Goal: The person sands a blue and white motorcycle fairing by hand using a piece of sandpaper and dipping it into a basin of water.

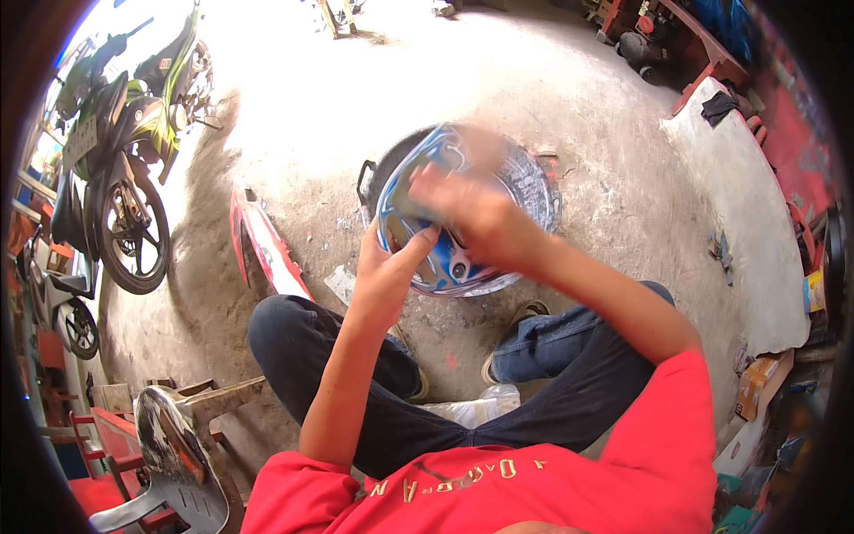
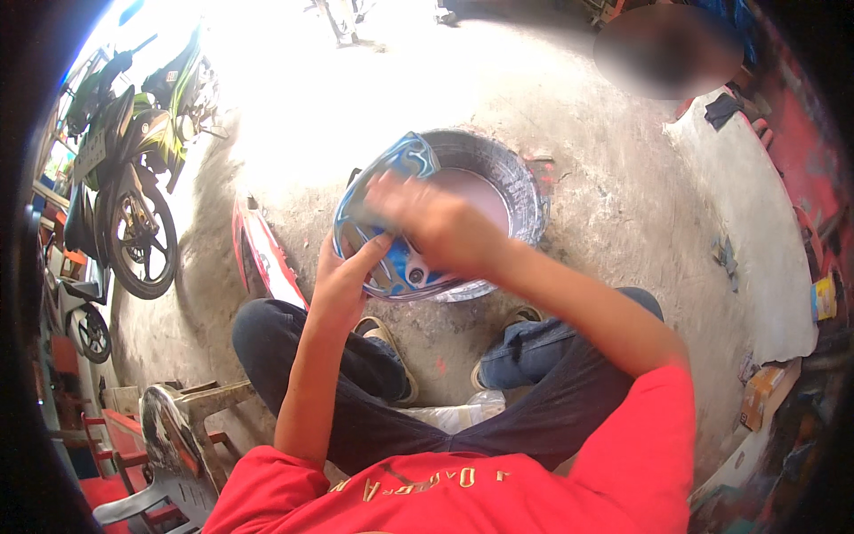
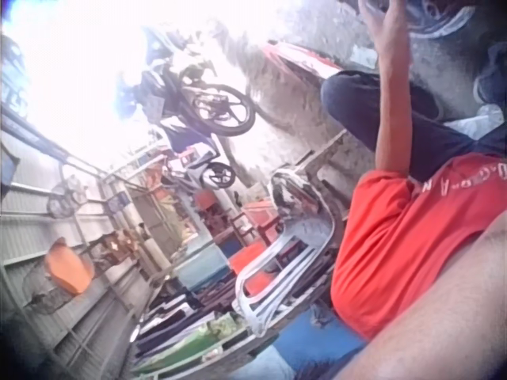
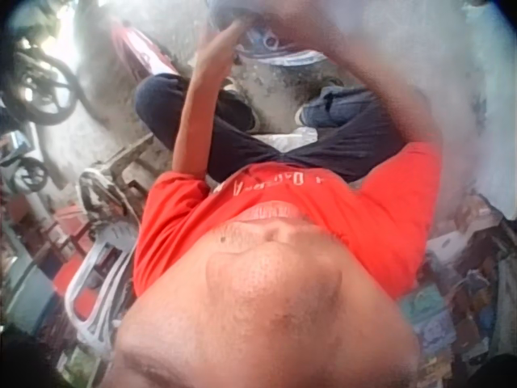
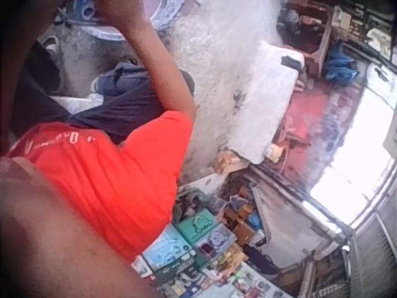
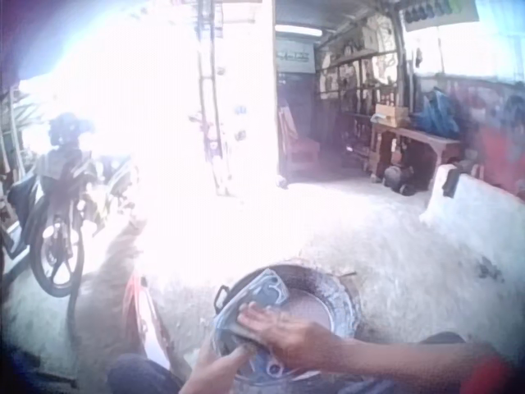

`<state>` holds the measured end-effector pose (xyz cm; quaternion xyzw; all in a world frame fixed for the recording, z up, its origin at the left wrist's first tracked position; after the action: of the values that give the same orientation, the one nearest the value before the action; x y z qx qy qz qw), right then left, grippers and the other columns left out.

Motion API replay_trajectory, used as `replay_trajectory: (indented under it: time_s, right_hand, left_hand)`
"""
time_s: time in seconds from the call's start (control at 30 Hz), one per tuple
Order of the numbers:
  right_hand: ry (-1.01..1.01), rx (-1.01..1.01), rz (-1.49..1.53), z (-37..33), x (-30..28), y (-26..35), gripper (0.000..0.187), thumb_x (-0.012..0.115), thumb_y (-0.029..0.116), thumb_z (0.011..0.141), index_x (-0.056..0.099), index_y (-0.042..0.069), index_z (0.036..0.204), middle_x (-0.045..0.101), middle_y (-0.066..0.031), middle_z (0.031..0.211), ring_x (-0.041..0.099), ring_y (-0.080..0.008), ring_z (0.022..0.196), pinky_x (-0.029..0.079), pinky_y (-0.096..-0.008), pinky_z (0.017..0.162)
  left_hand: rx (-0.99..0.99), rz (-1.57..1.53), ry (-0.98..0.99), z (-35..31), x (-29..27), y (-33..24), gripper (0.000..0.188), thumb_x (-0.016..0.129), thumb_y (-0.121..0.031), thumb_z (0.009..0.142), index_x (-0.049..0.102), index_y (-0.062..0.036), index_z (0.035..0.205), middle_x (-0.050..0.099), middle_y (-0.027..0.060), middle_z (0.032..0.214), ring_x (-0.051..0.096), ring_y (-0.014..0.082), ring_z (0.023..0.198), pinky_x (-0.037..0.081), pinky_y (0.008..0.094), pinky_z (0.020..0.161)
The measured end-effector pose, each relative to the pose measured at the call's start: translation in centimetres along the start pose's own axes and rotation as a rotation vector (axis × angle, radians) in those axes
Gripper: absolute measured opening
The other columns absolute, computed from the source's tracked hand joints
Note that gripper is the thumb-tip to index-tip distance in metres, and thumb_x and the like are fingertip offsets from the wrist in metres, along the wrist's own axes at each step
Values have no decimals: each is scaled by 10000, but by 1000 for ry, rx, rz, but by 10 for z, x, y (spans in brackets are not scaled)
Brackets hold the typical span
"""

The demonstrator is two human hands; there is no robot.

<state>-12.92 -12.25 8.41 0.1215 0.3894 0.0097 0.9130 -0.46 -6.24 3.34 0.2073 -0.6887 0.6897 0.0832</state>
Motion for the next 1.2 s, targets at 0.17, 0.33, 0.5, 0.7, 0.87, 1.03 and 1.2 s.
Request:
replay_trajectory:
  time_s: [0.17, 0.33, 0.5, 0.7, 0.87, 1.03, 1.2]
  right_hand:
    - [-42, 223, -109, -14, -19, -73, 486, 570, -22, 882, 601, 47, 1362, 612, -197, 1380, 596, -303, 1296, 482, -398, 1108]
    - [95, 26, 88, 4, 3, 22, 522, 540, -54, 868, 594, 64, 1374, 597, -159, 1419, 552, -269, 1351, 464, -419, 1124]
    - [-14, 190, -35, -11, -10, -54, 569, 591, -93, 809, 593, 11, 1369, 596, -213, 1399, 566, -334, 1324, 428, -436, 1145]
    - [18, 80, 89, 3, -5, -1, 534, 594, -39, 853, 593, 65, 1376, 615, -176, 1385, 575, -311, 1316, 455, -409, 1128]
    - [-33, 227, -54, 0, -18, -41, 525, 587, -2, 864, 580, 39, 1388, 574, -205, 1425, 530, -332, 1359, 442, -416, 1135]
    - [39, 150, 75, 4, -20, -9, 591, 573, -65, 820, 563, 46, 1401, 572, -181, 1437, 543, -306, 1354, 451, -403, 1133]
    - [-1, 170, -46, -1, -6, -15, 582, 554, -42, 839, 559, 50, 1414, 578, -177, 1433, 540, -310, 1356, 455, -412, 1125]
  left_hand:
    - [-48, 42, 29, 0, 12, 4, 337, 694, -61, 942, 592, 4, 1256, 694, 56, 1090, 652, 98, 934, 547, 279, 805]
    - [46, 41, 32, 1, 1, -2, 330, 698, -73, 943, 596, 3, 1247, 695, 58, 1080, 654, 98, 922, 546, 274, 785]
    - [-18, 67, 3, -2, 13, 2, 324, 697, -76, 938, 595, 4, 1235, 695, 57, 1061, 655, 99, 904, 544, 268, 766]
    - [12, 102, 14, -1, 1, 2, 322, 708, -78, 933, 592, 18, 1218, 697, 67, 1059, 666, 114, 898, 553, 276, 760]
    - [24, 96, -8, -5, 12, -4, 354, 714, -69, 928, 584, 25, 1245, 689, 73, 1068, 669, 129, 938, 557, 299, 809]
    - [37, 114, 39, -5, 17, -8, 342, 713, -109, 932, 601, -3, 1237, 685, 37, 1031, 632, 86, 867, 502, 247, 704]
    - [19, 134, 34, -3, 9, -6, 316, 697, -88, 948, 592, 12, 1228, 702, 63, 1066, 652, 100, 915, 545, 280, 802]
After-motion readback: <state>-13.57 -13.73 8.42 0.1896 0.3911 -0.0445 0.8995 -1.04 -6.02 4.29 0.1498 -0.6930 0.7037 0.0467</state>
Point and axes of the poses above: each hand's wrist, its own z-axis towards the middle knuckle, its own x-axis out of the palm, y = z × x, the point moved 7 cm from there along z, towards the middle knuckle
